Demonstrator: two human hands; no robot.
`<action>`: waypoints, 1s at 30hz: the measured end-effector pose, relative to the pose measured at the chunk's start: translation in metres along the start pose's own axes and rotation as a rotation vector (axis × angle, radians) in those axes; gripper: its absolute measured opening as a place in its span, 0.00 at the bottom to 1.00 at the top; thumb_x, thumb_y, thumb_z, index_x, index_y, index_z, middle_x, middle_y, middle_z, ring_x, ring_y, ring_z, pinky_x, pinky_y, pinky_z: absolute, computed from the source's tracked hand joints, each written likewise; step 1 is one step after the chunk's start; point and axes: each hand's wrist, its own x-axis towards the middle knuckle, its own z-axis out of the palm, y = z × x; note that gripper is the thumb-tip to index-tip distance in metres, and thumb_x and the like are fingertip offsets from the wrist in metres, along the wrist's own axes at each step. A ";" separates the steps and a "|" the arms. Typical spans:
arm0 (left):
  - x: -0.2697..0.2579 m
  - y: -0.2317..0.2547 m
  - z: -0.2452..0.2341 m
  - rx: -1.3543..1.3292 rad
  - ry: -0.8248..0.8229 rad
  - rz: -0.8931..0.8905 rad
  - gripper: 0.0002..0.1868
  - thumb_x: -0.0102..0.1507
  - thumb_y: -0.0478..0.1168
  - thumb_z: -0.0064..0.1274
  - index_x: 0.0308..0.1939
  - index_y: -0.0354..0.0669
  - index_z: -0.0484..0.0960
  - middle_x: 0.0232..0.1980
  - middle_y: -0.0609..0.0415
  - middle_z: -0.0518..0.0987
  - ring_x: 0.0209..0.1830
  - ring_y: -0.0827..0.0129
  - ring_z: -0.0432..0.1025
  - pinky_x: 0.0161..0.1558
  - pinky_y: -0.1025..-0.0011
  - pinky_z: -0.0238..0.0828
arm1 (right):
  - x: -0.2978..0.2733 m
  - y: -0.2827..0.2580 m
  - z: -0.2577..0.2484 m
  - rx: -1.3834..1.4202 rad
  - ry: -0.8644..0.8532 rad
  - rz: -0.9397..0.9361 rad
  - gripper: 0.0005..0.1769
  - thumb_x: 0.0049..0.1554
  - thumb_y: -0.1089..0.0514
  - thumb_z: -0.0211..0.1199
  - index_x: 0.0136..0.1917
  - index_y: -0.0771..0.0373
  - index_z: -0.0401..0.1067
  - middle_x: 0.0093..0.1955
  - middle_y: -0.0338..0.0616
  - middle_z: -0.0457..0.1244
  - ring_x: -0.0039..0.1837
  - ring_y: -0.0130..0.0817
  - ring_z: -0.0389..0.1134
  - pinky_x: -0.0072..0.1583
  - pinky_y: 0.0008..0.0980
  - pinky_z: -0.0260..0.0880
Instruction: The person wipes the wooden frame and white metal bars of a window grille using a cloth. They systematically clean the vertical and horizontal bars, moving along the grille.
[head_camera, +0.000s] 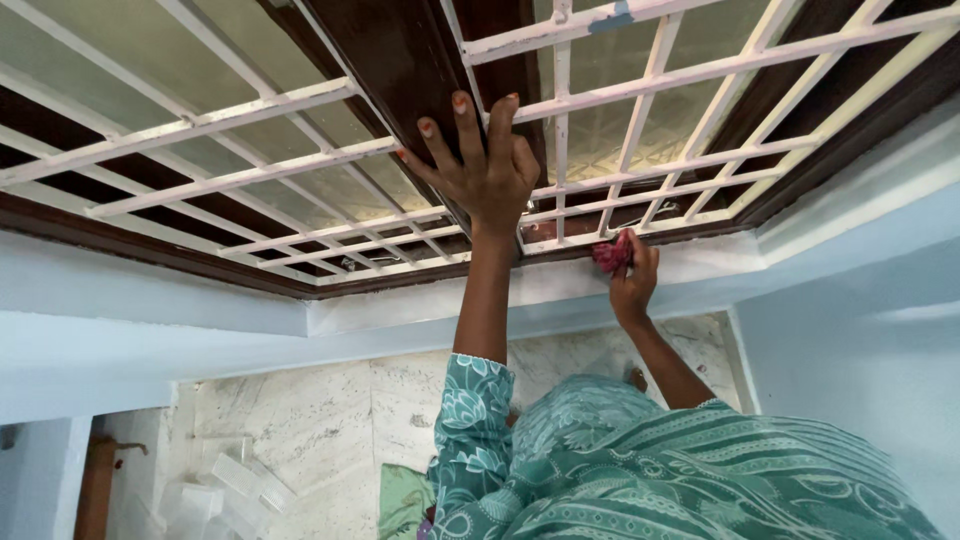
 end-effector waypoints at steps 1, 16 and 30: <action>-0.001 0.000 0.000 0.007 -0.005 -0.003 0.21 0.68 0.41 0.50 0.64 0.71 0.78 0.87 0.63 0.42 0.88 0.54 0.32 0.83 0.33 0.26 | 0.004 -0.002 0.000 0.140 0.008 0.101 0.21 0.62 0.71 0.57 0.68 0.70 0.69 0.57 0.49 0.65 0.54 0.47 0.67 0.56 0.39 0.69; -0.002 -0.002 -0.001 0.015 -0.022 0.003 0.22 0.66 0.39 0.49 0.62 0.70 0.79 0.86 0.62 0.42 0.88 0.52 0.32 0.83 0.34 0.25 | -0.005 0.068 0.027 0.013 -0.203 0.210 0.16 0.60 0.63 0.58 0.61 0.66 0.76 0.51 0.53 0.62 0.51 0.47 0.67 0.52 0.42 0.68; 0.001 -0.005 0.004 0.048 0.009 0.018 0.19 0.67 0.40 0.48 0.58 0.72 0.81 0.87 0.61 0.42 0.88 0.50 0.31 0.82 0.34 0.26 | 0.080 0.028 -0.016 0.187 0.113 0.192 0.07 0.62 0.65 0.62 0.53 0.71 0.71 0.51 0.50 0.58 0.50 0.43 0.63 0.54 0.40 0.65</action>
